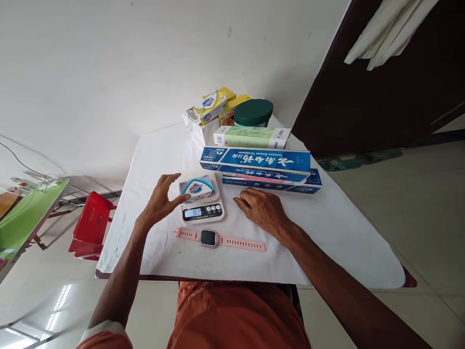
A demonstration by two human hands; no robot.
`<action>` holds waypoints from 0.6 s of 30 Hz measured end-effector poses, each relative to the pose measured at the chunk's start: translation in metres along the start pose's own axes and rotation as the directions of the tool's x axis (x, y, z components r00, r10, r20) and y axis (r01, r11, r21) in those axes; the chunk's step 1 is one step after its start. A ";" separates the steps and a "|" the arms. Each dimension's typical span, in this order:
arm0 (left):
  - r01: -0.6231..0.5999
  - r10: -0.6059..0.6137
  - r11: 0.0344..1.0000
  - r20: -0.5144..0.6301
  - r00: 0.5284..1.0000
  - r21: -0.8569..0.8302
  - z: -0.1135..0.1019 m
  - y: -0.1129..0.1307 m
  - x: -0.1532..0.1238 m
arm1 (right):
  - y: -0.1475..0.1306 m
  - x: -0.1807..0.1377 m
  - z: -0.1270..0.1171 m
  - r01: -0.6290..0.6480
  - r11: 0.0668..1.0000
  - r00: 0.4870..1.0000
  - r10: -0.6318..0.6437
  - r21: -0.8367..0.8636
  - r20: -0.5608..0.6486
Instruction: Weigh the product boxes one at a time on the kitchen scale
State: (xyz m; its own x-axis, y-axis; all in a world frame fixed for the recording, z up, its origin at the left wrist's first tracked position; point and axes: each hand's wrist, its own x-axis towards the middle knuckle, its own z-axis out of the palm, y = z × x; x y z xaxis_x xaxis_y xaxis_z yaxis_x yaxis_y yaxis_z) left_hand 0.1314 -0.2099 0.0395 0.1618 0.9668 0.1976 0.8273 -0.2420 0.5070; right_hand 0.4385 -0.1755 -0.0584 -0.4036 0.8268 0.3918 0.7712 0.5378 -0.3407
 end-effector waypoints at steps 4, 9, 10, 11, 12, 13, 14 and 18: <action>0.021 -0.020 1.000 -0.004 1.000 0.006 -0.001 -0.002 -0.001 | 0.001 0.000 0.002 0.008 1.000 1.000 -0.009 -0.010 -0.016; -0.025 0.024 0.999 0.036 0.999 0.043 0.005 0.004 0.004 | 0.002 -0.002 0.002 0.035 0.999 0.998 -0.035 -0.003 -0.043; -0.040 0.038 0.998 0.047 0.998 0.050 0.007 0.005 0.005 | 0.003 -0.002 0.002 0.042 0.999 0.998 -0.043 -0.003 -0.052; -0.058 0.054 0.997 0.055 0.997 0.058 0.010 0.007 0.006 | 0.003 -0.003 0.002 0.049 0.999 0.997 -0.049 -0.004 -0.061; -0.076 0.072 0.995 0.059 0.996 0.068 0.012 0.008 0.007 | 0.002 -0.003 0.003 0.054 0.999 0.996 -0.054 -0.003 -0.071; -0.094 0.090 0.992 0.057 0.994 0.080 0.014 0.009 0.007 | 0.002 -0.003 0.003 0.058 0.998 0.995 -0.058 -0.002 -0.078; -0.109 0.105 0.990 0.049 0.993 0.092 0.016 0.010 0.008 | 0.002 -0.003 0.003 0.061 0.998 0.995 -0.061 0.000 -0.085; -0.103 0.108 0.990 -0.045 0.993 0.097 0.008 0.000 0.011 | 0.003 -0.003 0.002 0.074 0.997 0.993 -0.074 -0.001 -0.097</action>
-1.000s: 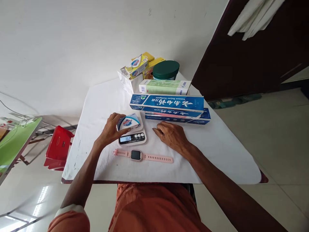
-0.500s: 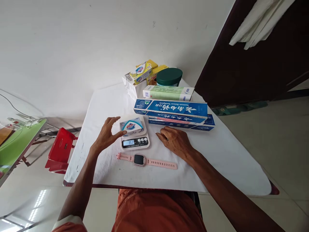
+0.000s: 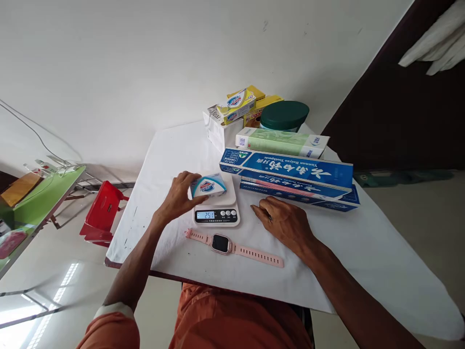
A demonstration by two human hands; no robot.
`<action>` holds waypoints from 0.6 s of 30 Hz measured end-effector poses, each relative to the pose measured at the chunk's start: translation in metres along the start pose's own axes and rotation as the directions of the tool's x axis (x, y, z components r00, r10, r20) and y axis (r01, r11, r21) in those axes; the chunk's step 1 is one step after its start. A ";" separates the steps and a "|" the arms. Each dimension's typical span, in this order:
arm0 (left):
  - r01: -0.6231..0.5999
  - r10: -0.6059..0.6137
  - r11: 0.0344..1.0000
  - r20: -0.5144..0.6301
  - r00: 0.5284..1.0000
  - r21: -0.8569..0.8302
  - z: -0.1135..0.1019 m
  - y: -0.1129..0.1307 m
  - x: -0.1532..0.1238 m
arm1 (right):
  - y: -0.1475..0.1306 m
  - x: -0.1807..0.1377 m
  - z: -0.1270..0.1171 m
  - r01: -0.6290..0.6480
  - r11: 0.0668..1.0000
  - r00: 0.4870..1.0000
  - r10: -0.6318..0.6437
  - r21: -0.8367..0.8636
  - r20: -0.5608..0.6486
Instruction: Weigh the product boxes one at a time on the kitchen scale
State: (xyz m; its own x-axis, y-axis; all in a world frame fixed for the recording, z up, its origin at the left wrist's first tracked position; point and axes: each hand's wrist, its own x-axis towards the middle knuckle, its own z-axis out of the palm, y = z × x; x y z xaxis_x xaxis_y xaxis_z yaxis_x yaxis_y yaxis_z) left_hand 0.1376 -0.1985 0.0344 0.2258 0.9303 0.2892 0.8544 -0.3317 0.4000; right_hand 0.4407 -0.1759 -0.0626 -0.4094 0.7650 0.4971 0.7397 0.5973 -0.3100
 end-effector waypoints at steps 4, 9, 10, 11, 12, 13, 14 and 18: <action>0.145 -0.144 0.989 -0.152 0.978 -0.002 -0.020 -0.046 0.015 | 0.001 0.000 -0.001 0.034 0.999 0.999 -0.034 -0.015 -0.013; 0.394 -0.383 0.915 -0.124 0.915 0.087 -0.027 -0.124 0.056 | 0.002 0.000 0.001 0.059 0.997 0.996 -0.062 -0.044 -0.065; 0.437 -0.427 0.893 -0.100 0.899 0.109 -0.026 -0.137 0.065 | 0.002 0.000 0.001 0.059 0.997 0.996 -0.061 -0.041 -0.070; 0.469 -0.462 0.873 -0.078 0.883 0.131 -0.024 -0.149 0.074 | 0.003 0.000 0.001 0.058 0.998 0.996 -0.060 -0.036 -0.072; 0.491 -0.488 0.858 -0.062 0.871 0.152 -0.023 -0.158 0.084 | 0.003 0.000 0.002 0.058 0.998 0.996 -0.061 -0.032 -0.072; 0.503 -0.502 0.847 -0.053 0.863 0.170 -0.022 -0.167 0.093 | 0.003 0.001 0.002 0.060 0.998 0.995 -0.062 -0.030 -0.073; 0.508 -0.508 0.842 -0.050 0.860 0.182 -0.021 -0.174 0.103 | 0.003 0.001 0.002 0.061 0.998 0.995 -0.064 -0.031 -0.079; 0.522 -0.520 0.822 -0.074 0.851 0.227 -0.016 -0.194 0.142 | 0.003 0.004 0.001 0.070 0.994 0.988 -0.080 -0.080 -0.131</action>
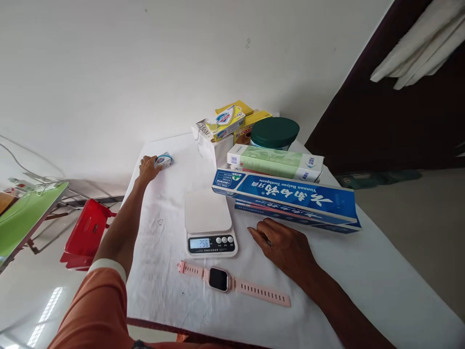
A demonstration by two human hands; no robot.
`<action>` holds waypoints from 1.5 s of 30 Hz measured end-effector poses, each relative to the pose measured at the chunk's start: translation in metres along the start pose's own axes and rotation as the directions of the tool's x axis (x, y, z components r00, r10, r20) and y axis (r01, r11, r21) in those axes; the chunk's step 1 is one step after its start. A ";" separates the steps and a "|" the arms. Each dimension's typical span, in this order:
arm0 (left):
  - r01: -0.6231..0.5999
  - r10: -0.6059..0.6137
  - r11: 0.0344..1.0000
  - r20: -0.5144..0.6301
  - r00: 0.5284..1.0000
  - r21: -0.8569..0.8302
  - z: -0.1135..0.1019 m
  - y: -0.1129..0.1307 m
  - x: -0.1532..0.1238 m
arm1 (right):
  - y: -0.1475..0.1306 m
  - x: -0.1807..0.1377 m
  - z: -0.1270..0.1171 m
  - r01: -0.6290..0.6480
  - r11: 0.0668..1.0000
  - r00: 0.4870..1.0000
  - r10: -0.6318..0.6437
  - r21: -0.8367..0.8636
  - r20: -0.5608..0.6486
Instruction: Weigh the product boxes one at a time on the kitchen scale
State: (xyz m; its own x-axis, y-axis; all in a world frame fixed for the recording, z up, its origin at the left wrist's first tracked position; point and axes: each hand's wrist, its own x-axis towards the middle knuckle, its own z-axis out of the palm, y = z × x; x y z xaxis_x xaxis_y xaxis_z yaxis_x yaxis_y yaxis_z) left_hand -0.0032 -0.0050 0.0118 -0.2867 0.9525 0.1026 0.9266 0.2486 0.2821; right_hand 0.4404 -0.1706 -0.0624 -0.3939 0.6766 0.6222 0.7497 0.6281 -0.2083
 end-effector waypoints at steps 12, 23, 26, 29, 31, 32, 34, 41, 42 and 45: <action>0.012 -0.008 1.000 -0.188 0.982 0.021 0.015 0.035 0.029 | -0.001 0.003 -0.002 0.006 0.999 1.000 -0.006 -0.039 -0.007; -0.698 0.649 0.682 -0.260 0.715 -0.218 -0.032 0.166 -0.122 | -0.002 0.000 -0.003 -0.034 0.999 0.997 0.035 -0.018 0.075; -0.773 0.750 0.605 -0.190 0.633 -0.191 -0.041 0.194 -0.141 | -0.002 -0.001 -0.002 -0.035 0.999 0.995 0.038 -0.031 0.092; -0.755 0.711 0.633 -0.258 0.654 -0.169 -0.041 0.203 -0.109 | -0.002 -0.002 -0.001 -0.030 0.999 0.996 0.033 -0.035 0.082; -0.719 0.656 0.677 -0.316 0.686 -0.155 -0.036 0.205 -0.067 | -0.002 -0.003 0.000 -0.027 0.999 0.996 0.030 -0.038 0.082; -0.696 0.632 0.701 -0.319 0.706 -0.154 -0.032 0.207 -0.045 | -0.002 -0.003 0.000 -0.026 0.999 0.996 0.030 -0.044 0.087; -0.649 0.599 0.741 -0.267 0.755 -0.173 -0.022 0.211 -0.008 | -0.002 -0.003 0.001 -0.028 0.998 0.995 0.034 -0.058 0.094; -0.555 0.487 0.807 -0.302 0.820 -0.205 -0.017 0.226 0.001 | -0.003 -0.002 -0.001 -0.034 0.999 0.993 0.038 -0.034 0.111; -0.540 0.456 0.810 -0.335 0.825 -0.227 -0.023 0.222 -0.011 | -0.003 -0.002 -0.001 -0.041 0.999 0.992 0.045 -0.034 0.115; -0.490 0.366 0.820 -0.389 0.846 -0.295 -0.052 0.196 -0.057 | -0.004 -0.002 -0.001 -0.056 0.998 0.990 0.060 -0.035 0.131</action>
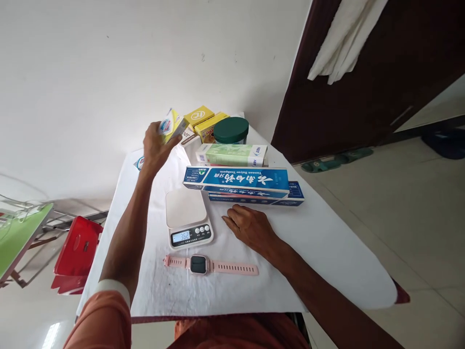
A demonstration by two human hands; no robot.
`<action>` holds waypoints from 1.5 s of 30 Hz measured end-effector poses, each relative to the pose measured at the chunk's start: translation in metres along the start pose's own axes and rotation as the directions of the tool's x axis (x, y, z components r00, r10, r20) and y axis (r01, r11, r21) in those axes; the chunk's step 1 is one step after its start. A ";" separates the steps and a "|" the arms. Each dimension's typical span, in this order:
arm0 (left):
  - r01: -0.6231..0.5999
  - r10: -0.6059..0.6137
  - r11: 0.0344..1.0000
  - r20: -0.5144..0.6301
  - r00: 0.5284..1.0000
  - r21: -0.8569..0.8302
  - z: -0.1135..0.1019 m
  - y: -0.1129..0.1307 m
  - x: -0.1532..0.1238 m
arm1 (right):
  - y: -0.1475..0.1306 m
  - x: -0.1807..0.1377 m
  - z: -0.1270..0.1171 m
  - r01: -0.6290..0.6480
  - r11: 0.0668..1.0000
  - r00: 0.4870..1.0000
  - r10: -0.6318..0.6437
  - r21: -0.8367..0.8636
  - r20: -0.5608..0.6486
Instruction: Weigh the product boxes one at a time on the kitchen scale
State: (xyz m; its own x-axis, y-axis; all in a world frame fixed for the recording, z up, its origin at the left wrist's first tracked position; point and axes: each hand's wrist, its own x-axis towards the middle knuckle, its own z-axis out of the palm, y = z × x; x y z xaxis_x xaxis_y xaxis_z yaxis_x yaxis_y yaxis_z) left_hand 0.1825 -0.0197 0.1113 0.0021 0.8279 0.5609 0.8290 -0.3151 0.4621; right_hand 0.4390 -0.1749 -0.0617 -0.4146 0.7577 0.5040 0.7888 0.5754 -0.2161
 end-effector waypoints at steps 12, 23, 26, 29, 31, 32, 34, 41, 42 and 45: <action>0.225 -0.227 0.974 0.242 0.943 0.035 -0.079 -0.017 -0.179 | -0.001 0.003 -0.003 -0.063 0.996 0.995 0.057 0.066 0.079; -0.001 -0.040 0.997 0.487 0.872 0.083 -0.028 -0.014 -0.182 | 0.001 0.002 0.000 -0.076 0.993 0.995 0.069 0.088 0.077; 0.009 -0.037 0.998 0.492 0.870 0.059 -0.034 -0.016 -0.182 | 0.000 0.002 -0.001 -0.079 0.993 0.994 0.072 0.091 0.086; 0.028 -0.023 1.000 0.420 0.907 -0.006 -0.049 -0.014 -0.179 | -0.001 0.002 -0.003 -0.092 0.991 0.991 0.080 0.102 0.109; 0.034 -0.015 0.998 0.343 0.939 -0.048 -0.062 -0.011 -0.176 | -0.001 0.002 -0.004 -0.102 0.989 0.987 0.088 0.107 0.134; 0.034 -0.013 0.998 0.311 0.950 -0.060 -0.068 -0.010 -0.174 | -0.002 0.002 -0.005 -0.107 0.989 0.985 0.091 0.105 0.145; 0.029 -0.012 0.998 0.270 0.963 -0.061 -0.080 -0.006 -0.171 | -0.002 0.003 -0.006 -0.112 0.989 0.982 0.096 0.095 0.160; 0.001 0.006 1.000 0.301 0.953 -0.023 -0.079 -0.007 -0.173 | -0.002 0.003 -0.006 -0.116 0.989 0.981 0.100 0.087 0.164; -0.002 0.006 1.000 0.330 0.944 -0.012 -0.074 -0.008 -0.175 | -0.002 0.002 -0.005 -0.112 0.990 0.982 0.097 0.088 0.159; -0.013 -0.011 0.999 0.434 0.901 0.052 -0.058 -0.009 -0.180 | -0.001 0.002 -0.004 -0.103 0.991 0.986 0.091 0.082 0.136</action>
State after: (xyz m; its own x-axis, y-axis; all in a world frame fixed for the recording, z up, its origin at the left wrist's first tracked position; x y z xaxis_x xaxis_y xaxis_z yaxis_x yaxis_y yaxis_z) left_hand 0.1419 -0.1926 0.0460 0.2353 0.9507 0.2019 0.8570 -0.3010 0.4182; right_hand 0.4388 -0.1756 -0.0574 -0.3987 0.8420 0.3633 0.7875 0.5174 -0.3350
